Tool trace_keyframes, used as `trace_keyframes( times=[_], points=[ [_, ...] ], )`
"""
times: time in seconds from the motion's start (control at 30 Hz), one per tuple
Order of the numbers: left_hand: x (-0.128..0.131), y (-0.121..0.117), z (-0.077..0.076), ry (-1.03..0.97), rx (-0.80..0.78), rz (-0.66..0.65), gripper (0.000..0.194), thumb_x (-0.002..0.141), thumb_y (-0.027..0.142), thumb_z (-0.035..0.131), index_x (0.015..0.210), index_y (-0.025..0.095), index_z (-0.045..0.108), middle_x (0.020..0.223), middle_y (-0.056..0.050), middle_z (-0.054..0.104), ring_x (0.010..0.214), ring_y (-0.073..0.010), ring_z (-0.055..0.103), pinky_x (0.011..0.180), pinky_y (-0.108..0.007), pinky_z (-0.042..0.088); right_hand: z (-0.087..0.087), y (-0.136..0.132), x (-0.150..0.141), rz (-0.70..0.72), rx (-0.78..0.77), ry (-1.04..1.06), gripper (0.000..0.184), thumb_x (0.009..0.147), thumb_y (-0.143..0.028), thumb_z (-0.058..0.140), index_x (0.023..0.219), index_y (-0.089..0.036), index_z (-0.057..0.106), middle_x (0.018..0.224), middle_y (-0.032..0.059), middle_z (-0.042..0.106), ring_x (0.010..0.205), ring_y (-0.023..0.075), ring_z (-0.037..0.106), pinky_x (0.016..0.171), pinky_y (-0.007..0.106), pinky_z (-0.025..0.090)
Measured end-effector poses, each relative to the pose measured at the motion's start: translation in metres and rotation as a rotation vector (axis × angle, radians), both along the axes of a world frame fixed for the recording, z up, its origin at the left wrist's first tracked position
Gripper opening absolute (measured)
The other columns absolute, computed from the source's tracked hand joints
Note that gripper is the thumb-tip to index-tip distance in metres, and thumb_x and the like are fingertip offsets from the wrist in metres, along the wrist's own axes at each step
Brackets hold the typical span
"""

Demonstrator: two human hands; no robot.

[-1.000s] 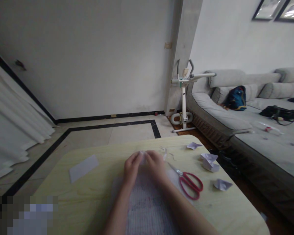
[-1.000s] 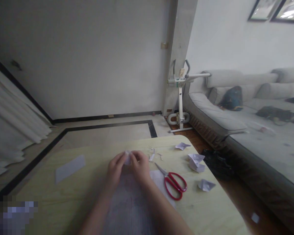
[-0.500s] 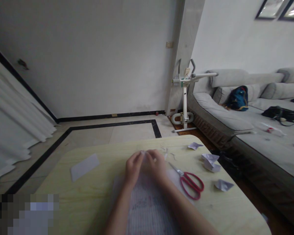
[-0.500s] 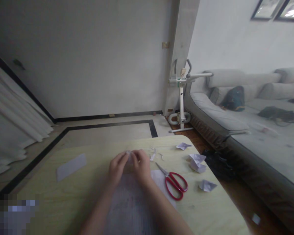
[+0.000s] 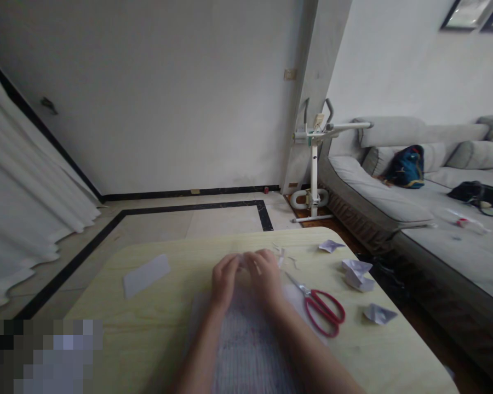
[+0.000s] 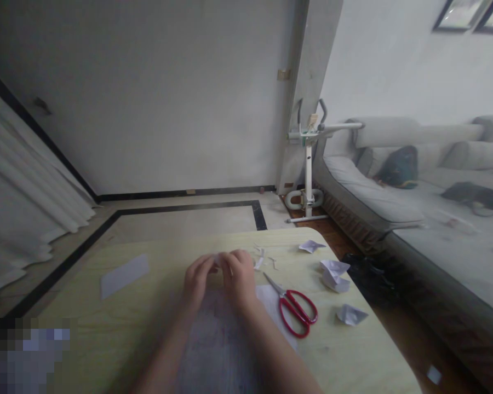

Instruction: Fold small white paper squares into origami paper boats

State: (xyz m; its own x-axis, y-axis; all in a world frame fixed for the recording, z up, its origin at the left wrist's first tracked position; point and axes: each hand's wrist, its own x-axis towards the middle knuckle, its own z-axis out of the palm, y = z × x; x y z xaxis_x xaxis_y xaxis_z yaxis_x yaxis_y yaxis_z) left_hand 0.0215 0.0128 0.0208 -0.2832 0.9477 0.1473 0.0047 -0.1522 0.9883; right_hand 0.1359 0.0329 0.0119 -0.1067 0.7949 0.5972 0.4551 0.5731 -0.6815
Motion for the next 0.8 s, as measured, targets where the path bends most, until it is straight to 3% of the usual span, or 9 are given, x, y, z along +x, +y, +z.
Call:
trace_keyframes(
  times=[0.23, 0.37, 0.63, 0.8],
  points=[
    [0.0022, 0.0014, -0.0038, 0.106, 0.021, -0.031, 0.027, 0.077, 0.036, 0.058, 0.09, 0.014, 0.067, 0.087, -0.007, 0.069, 0.081, -0.0185, 0.062, 0.072, -0.026, 0.048, 0.0027, 0.0016, 0.0007, 0.008, -0.086, 0.183, 0.018, 0.086, -0.022, 0.046, 0.085, -0.018, 0.064, 0.079, 0.0052, 0.059, 0.076, 0.0172, 0.053, 0.07, 0.029, 0.042],
    [0.0027, 0.0026, -0.0065, 0.142, 0.004, -0.031, 0.028, 0.078, 0.038, 0.056, 0.086, 0.014, 0.067, 0.084, -0.007, 0.069, 0.08, -0.0198, 0.063, 0.072, -0.027, 0.048, -0.0013, 0.0026, -0.0013, -0.027, -0.151, 0.255, 0.019, 0.083, -0.024, 0.049, 0.093, -0.017, 0.063, 0.076, 0.0032, 0.06, 0.071, 0.0158, 0.053, 0.068, 0.028, 0.042],
    [-0.002, 0.0048, -0.0066, 0.045, -0.051, 0.007, 0.031, 0.072, 0.041, 0.062, 0.086, 0.014, 0.069, 0.085, -0.007, 0.069, 0.08, -0.0194, 0.062, 0.071, -0.026, 0.047, 0.0022, 0.0053, -0.0017, -0.012, -0.357, 0.359, 0.023, 0.077, -0.031, 0.056, 0.089, -0.014, 0.065, 0.076, 0.0055, 0.066, 0.068, 0.0161, 0.057, 0.063, 0.027, 0.046],
    [-0.0029, 0.0056, -0.0083, -0.055, -0.073, -0.001, 0.033, 0.071, 0.041, 0.064, 0.088, 0.013, 0.068, 0.086, -0.007, 0.069, 0.079, -0.0184, 0.062, 0.07, -0.025, 0.048, 0.0045, 0.0075, 0.003, 0.011, -0.39, 0.315, 0.022, 0.077, -0.034, 0.057, 0.073, -0.015, 0.067, 0.067, 0.0046, 0.066, 0.064, 0.017, 0.059, 0.06, 0.026, 0.045]
  ],
)
